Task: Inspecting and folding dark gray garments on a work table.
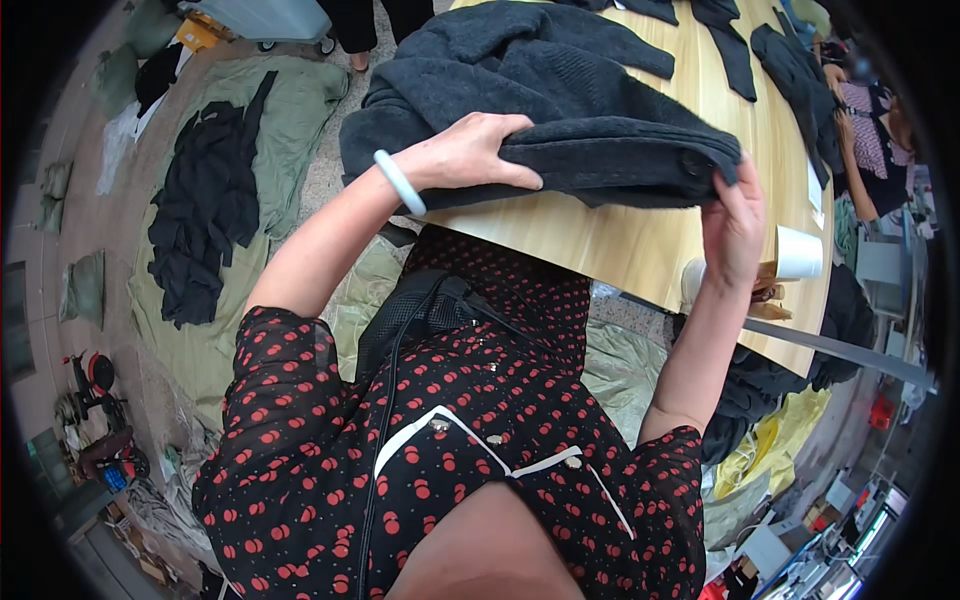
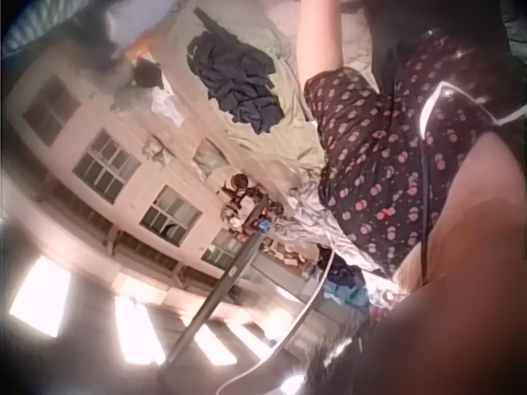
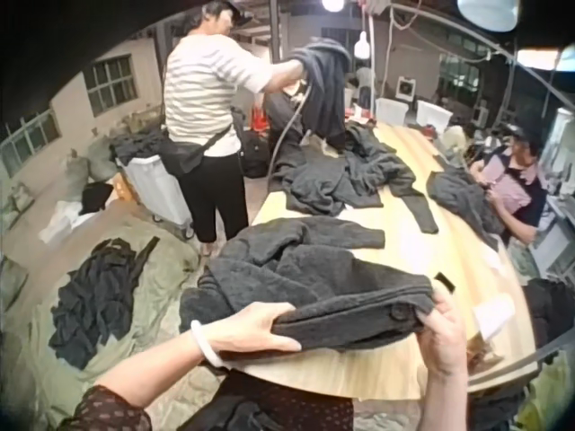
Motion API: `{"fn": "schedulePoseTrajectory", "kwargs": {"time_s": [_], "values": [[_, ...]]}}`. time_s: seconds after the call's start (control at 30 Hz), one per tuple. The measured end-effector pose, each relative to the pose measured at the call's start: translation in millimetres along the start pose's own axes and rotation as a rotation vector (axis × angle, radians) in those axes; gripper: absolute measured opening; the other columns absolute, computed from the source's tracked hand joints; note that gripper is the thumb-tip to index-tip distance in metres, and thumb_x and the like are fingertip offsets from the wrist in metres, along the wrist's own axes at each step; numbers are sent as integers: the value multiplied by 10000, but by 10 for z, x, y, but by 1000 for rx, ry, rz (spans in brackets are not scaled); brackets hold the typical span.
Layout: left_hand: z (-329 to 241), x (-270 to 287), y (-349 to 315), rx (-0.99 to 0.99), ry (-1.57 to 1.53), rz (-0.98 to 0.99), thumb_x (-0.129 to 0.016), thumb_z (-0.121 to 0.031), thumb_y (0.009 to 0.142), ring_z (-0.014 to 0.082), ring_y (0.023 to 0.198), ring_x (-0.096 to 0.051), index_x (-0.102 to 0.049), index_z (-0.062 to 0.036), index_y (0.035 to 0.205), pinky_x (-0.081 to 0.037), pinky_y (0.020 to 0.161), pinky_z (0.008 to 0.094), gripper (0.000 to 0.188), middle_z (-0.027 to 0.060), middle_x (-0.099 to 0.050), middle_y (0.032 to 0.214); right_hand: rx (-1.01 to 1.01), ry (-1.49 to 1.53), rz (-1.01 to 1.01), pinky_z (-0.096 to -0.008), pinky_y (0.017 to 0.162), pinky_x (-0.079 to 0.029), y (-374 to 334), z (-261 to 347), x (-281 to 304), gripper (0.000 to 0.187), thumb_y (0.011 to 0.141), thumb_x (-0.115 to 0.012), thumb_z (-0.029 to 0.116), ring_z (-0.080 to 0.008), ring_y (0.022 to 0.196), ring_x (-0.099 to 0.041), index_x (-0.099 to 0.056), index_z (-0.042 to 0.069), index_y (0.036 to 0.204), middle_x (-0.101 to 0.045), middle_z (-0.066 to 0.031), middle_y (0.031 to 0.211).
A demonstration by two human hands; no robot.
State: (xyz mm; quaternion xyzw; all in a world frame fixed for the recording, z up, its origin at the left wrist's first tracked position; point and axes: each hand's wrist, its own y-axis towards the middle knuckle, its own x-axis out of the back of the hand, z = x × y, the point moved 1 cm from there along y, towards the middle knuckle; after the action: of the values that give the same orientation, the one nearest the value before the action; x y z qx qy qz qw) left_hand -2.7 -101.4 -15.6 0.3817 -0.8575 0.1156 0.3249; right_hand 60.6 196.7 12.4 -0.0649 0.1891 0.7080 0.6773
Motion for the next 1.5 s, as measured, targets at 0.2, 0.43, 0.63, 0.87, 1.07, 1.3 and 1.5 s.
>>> {"fn": "schedulePoseTrajectory", "kwargs": {"time_s": [0.2, 0.43, 0.63, 0.87, 1.07, 1.3, 1.5], "values": [[-517, 342, -167, -84, -279, -7, -679, -223, 814, 113, 735, -559, -611, 26, 935, -465, 692, 299, 286, 89, -631, 775, 248, 105, 17, -329, 961, -429, -8, 399, -71, 304, 921, -496, 48, -196, 1075, -571, -501, 2, 1222, -589, -128, 1168], [229, 185, -993, 16, 161, -603, -599, -183, 864, 205, 691, -602, -618, -7, 854, -470, 641, 324, 177, 120, -604, 752, 68, -326, -432, -214, 734, -474, 314, -732, 678, 125, 909, -575, 99, -84, 832, -589, -611, 41, 1014, -629, -16, 947], [1771, -753, -2747, 1110, -364, -376, -538, -341, 924, 114, 674, -524, -583, -28, 966, -438, 608, 270, 319, 35, -576, 813, 63, -590, -555, -249, 783, -458, 286, -1345, 1047, 177, 905, -593, 123, -101, 837, -568, -621, -19, 1006, -646, -50, 942], [1672, -2077, -3342, 1053, -1143, -140, -425, -582, 909, 196, 971, -606, -492, -42, 1301, -465, 875, 323, 671, 77, -620, 1159, 95, -590, -464, -262, 802, -462, 264, -1701, 941, 171, 917, -560, 100, -125, 855, -578, -609, -39, 1004, -647, -74, 968], [1363, -1833, -3081, 1107, -1358, -178, -430, -590, 903, 210, 1035, -600, -493, -54, 1301, -457, 924, 320, 671, 80, -602, 1214, 106, -667, -497, -258, 771, -457, 211, -1646, 903, 157, 921, -560, 111, -113, 817, -555, -599, -34, 966, -631, -57, 909], [2263, -1875, -3390, 1218, -259, -186, -492, -435, 922, 192, 796, -632, -625, -17, 1091, -492, 697, 358, 470, 102, -663, 949, -23, -287, -430, -263, 817, -471, 184, -1569, 1111, 163, 916, -550, 60, -135, 889, -579, -572, -17, 1058, -621, -84, 1015], [648, -566, -1862, 531, -315, -957, -560, -79, 897, 132, 664, -576, -615, 18, 972, -477, 628, 274, 134, 82, -614, 764, 340, -1215, -549, -384, 940, -415, 138, -872, 312, 386, 839, -617, 111, -293, 1091, -520, -523, 25, 1204, -558, -165, 1122]]}}
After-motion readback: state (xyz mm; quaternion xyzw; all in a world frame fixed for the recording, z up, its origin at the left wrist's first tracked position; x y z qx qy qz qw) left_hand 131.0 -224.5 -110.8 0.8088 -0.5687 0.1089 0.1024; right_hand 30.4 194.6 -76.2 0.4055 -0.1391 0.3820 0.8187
